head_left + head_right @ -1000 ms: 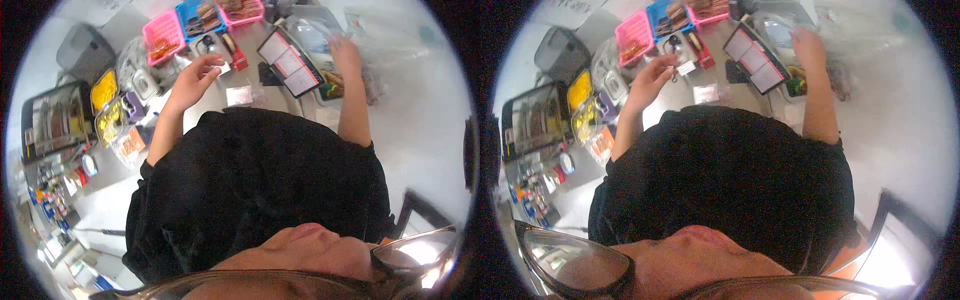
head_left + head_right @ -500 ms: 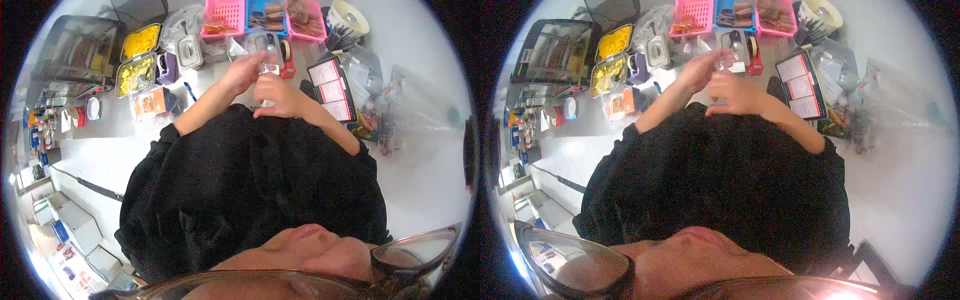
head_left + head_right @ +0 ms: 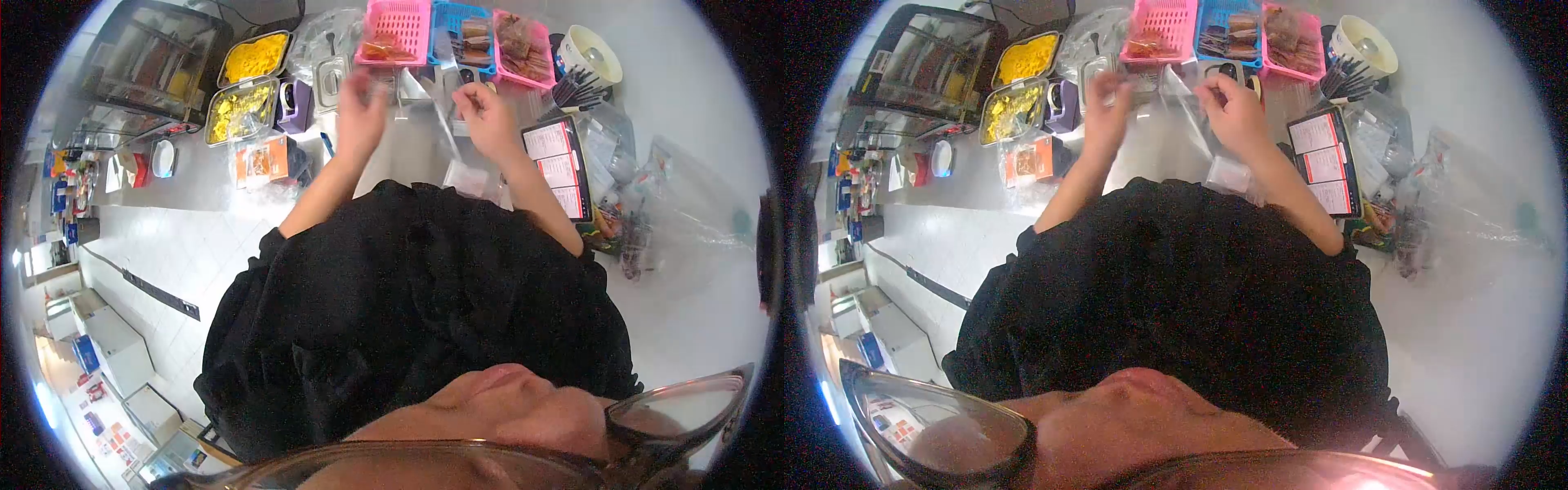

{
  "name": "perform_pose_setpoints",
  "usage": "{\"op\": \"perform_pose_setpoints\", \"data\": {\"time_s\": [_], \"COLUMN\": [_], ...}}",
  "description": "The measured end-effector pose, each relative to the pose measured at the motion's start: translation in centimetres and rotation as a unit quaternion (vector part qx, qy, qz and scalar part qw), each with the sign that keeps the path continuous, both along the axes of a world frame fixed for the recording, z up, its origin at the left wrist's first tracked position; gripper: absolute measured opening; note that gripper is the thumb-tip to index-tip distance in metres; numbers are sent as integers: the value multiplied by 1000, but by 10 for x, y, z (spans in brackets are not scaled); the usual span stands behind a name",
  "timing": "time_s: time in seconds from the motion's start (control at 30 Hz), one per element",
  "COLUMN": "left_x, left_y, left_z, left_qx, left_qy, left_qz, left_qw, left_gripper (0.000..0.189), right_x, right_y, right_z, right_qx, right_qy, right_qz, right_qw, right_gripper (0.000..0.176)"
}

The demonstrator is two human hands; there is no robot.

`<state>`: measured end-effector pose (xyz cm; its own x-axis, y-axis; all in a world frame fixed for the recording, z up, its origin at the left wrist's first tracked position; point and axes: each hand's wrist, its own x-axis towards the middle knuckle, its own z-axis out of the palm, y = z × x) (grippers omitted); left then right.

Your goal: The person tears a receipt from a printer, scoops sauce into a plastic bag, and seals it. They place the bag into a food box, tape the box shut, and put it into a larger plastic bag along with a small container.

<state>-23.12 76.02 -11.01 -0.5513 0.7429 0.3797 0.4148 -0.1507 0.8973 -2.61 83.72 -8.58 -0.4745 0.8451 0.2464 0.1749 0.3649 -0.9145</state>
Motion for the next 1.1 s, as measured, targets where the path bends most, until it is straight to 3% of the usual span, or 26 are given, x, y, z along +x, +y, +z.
{"op": "perform_pose_setpoints", "data": {"time_s": [0.07,0.17,0.23,0.3,0.4,0.5,0.53,0.6,0.67,0.77,0.83,0.93,1.03,1.1], "left_x": [-5,8,8,8,5,6,9,14,17,30,34,29,20,15], "left_y": [-7,-28,-25,-21,-20,-18,-17,-14,-10,-11,-15,-17,-21,-23], "left_z": [35,95,84,80,77,65,63,59,44,33,29,31,42,45], "left_qx": [137,0,-119,-205,-249,-252,-261,-275,-276,-231,-229,-225,-257,-238], "left_qy": [85,275,249,185,112,-38,-43,-51,-126,-259,-366,-321,-58,26], "left_qz": [99,-92,-214,-282,-350,-444,-428,-394,-339,-332,-366,-406,-331,-287], "left_qw": [982,957,937,919,896,859,864,876,891,877,824,826,906,928], "left_gripper": [43,38,32,22,23,20,19,18,21,23,24,22,22,22], "right_x": [3,5,5,10,20,29,30,22,17,21,19,23,31,29], "right_y": [-3,-12,-18,-18,-11,-6,-3,3,-4,-28,-35,-27,-29,-31], "right_z": [15,32,40,43,50,46,45,40,44,47,34,17,16,7], "right_qx": [68,120,121,107,71,53,54,302,350,168,82,73,77,142], "right_qy": [-70,-115,-122,-123,-149,-165,-167,-92,-57,-69,-69,-25,-20,29], "right_qz": [-5,28,70,122,179,208,215,67,17,106,165,199,116,88], "right_qw": [995,986,983,979,970,963,961,947,935,978,980,977,990,985], "right_gripper": [13,15,17,15,15,14,14,14,14,14,14,17,14,11]}}
